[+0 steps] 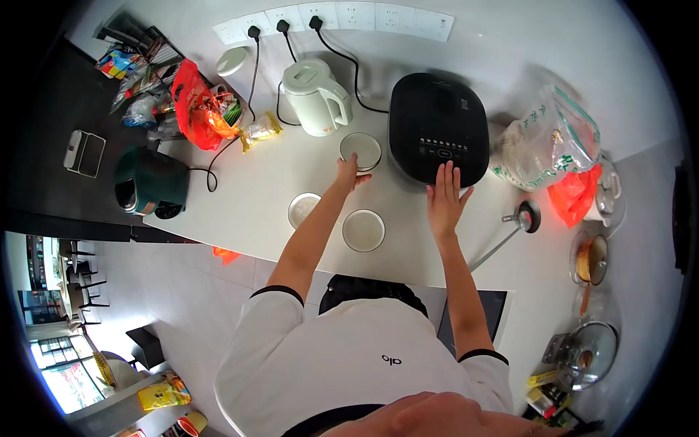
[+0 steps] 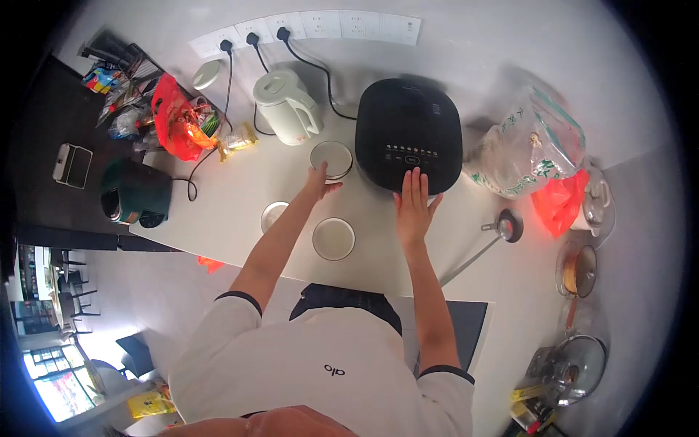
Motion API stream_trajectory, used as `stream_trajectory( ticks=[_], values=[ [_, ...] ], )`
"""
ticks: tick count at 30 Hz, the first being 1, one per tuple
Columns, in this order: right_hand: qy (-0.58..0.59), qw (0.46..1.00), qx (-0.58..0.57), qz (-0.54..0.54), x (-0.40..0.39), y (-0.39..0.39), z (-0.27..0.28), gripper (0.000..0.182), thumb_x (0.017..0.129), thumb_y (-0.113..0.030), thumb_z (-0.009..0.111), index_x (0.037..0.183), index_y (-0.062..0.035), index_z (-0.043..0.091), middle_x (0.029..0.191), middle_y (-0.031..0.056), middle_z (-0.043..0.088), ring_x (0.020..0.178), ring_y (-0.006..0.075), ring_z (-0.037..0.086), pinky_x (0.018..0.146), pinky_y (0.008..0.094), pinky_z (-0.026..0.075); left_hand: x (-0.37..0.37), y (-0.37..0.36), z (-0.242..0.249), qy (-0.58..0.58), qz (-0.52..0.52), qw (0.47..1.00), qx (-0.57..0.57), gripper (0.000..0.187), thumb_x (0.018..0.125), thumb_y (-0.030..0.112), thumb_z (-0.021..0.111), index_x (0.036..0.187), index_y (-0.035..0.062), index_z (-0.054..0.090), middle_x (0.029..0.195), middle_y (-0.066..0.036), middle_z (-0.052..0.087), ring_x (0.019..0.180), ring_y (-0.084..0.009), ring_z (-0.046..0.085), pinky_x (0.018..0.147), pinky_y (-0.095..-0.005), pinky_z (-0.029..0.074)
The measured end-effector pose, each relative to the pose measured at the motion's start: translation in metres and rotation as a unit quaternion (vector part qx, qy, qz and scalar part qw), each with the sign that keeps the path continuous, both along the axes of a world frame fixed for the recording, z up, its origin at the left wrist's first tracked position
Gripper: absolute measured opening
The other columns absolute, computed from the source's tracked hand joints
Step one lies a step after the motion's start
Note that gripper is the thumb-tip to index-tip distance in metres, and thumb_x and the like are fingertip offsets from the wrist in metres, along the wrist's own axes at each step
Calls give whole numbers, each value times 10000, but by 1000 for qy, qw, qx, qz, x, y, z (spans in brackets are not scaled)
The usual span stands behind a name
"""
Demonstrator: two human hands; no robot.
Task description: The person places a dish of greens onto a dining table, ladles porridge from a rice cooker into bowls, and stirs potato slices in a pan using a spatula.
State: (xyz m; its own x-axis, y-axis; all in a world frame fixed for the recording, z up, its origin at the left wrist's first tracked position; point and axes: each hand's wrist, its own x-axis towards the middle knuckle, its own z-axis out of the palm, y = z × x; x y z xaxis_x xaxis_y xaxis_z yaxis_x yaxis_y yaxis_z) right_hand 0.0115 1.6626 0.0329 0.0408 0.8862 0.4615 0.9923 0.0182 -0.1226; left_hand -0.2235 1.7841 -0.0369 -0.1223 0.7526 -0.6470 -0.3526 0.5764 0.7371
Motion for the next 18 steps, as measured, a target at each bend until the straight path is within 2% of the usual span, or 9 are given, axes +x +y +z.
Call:
stream_trajectory(
  ticks=[2, 5, 8, 11, 14, 18],
  values=[
    [-9, 1000, -25, -7, 0, -1, 4, 650, 904, -333, 566, 1466, -138, 304, 1538, 11, 263, 1408, 199, 264, 1086, 638, 141, 0, 3, -17, -62, 14, 998, 28, 522, 928, 242, 488, 1303, -17, 233, 1204, -274, 455, 742, -377, 645, 593, -418, 613],
    [34, 998, -52, -23, -10, -8, 18, 653, 894, -299, 576, 1460, -114, 308, 1542, 64, 243, 1411, 254, 252, 1081, 643, 152, -3, 4, -23, -76, -3, 996, 52, 393, 886, 128, 438, 1229, -32, 335, 1013, -252, 573, 651, -339, 657, 485, -358, 594],
    [71, 996, -5, 49, -19, -34, -4, 634, 883, -241, 580, 1441, -79, 326, 1533, 134, 238, 1404, 330, 247, 1078, 636, 177, -4, 6, -22, -69, 8, 996, 56, 389, 826, 29, 388, 1204, -56, 367, 928, -249, 593, 627, -319, 657, 469, -340, 591],
    [139, 981, -4, 135, -35, -66, -24, 586, 859, -156, 592, 1392, -47, 373, 1508, 174, 270, 1387, 373, 263, 1082, 609, 209, -9, 2, -23, -64, -23, 994, 88, 441, 780, -29, 347, 1219, -70, 359, 943, -259, 587, 628, -323, 657, 472, -342, 592],
    [209, 963, -43, 165, -45, -83, -21, 465, 860, -87, 580, 1300, -17, 445, 1458, 209, 326, 1354, 424, 290, 1085, 519, 279, -13, -5, -34, -89, -16, 988, 122, 515, 731, -72, 317, 1245, -70, 346, 930, -251, 591, 607, -321, 653, 472, -348, 593],
    [267, 944, -50, 189, -40, -80, -21, 461, 860, -115, 597, 1287, -19, 454, 1422, 188, 372, 1313, 368, 366, 1055, 464, 342, -9, -51, 15, -106, -2, 980, 169, 487, 796, -31, 368, 1280, -54, 320, 1047, -237, 558, 768, -324, 662, 552, -360, 614]
  ],
)
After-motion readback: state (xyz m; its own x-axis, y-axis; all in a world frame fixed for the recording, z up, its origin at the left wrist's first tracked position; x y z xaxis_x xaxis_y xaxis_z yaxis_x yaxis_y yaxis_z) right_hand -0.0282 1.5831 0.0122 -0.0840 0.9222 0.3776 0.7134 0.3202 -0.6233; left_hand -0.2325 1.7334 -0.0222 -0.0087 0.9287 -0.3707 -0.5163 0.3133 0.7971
